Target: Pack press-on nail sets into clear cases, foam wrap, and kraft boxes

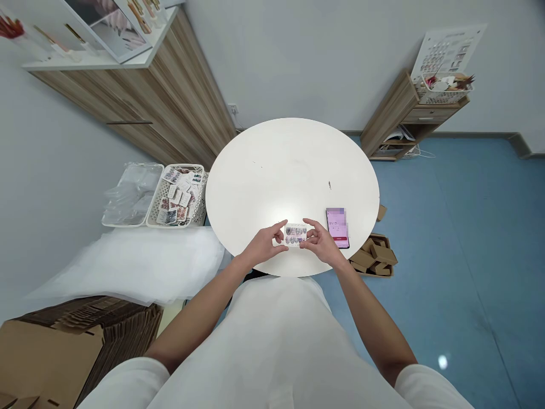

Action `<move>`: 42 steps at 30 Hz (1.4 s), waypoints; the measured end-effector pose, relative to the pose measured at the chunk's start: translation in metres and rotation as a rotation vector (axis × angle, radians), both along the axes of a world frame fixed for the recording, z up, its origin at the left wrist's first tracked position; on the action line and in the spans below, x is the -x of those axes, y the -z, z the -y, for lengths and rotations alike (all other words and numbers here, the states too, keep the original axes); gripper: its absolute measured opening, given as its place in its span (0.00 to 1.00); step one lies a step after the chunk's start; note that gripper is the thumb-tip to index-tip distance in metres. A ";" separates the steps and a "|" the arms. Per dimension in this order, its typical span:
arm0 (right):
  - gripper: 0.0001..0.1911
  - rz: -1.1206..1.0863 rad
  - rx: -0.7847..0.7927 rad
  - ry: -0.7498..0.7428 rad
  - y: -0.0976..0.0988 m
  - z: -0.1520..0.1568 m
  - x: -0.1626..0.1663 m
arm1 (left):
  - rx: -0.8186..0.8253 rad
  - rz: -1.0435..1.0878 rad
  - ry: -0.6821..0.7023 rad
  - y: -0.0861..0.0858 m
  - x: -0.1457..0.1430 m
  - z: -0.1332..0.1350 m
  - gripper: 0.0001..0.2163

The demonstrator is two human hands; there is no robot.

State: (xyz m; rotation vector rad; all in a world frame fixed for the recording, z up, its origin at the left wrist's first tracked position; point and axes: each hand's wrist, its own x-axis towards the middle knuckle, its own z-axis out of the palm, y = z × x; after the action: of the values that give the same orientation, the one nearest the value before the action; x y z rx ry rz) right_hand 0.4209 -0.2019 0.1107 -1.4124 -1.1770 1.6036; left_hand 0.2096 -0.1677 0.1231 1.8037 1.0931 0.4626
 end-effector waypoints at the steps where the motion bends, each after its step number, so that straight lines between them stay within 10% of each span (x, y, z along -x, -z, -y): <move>1: 0.36 0.010 -0.005 -0.004 0.001 0.001 0.000 | -0.019 -0.013 0.008 0.001 0.000 -0.001 0.32; 22: 0.33 0.213 -0.146 -0.236 0.033 -0.065 0.097 | 0.063 -0.014 -0.228 0.035 0.097 -0.031 0.32; 33: 0.33 0.475 -0.125 -0.394 0.087 -0.135 0.213 | 0.118 -0.193 -0.364 0.098 0.196 -0.083 0.27; 42: 0.34 0.728 -0.047 -0.413 0.107 -0.146 0.251 | 0.148 -0.428 -0.271 0.119 0.207 -0.105 0.26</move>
State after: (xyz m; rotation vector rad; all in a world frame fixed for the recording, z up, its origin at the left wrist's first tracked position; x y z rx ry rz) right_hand 0.1696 -0.0556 0.0039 -1.8845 -2.0140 1.3165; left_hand 0.0025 -0.0629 0.0045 1.6692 1.6352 0.1450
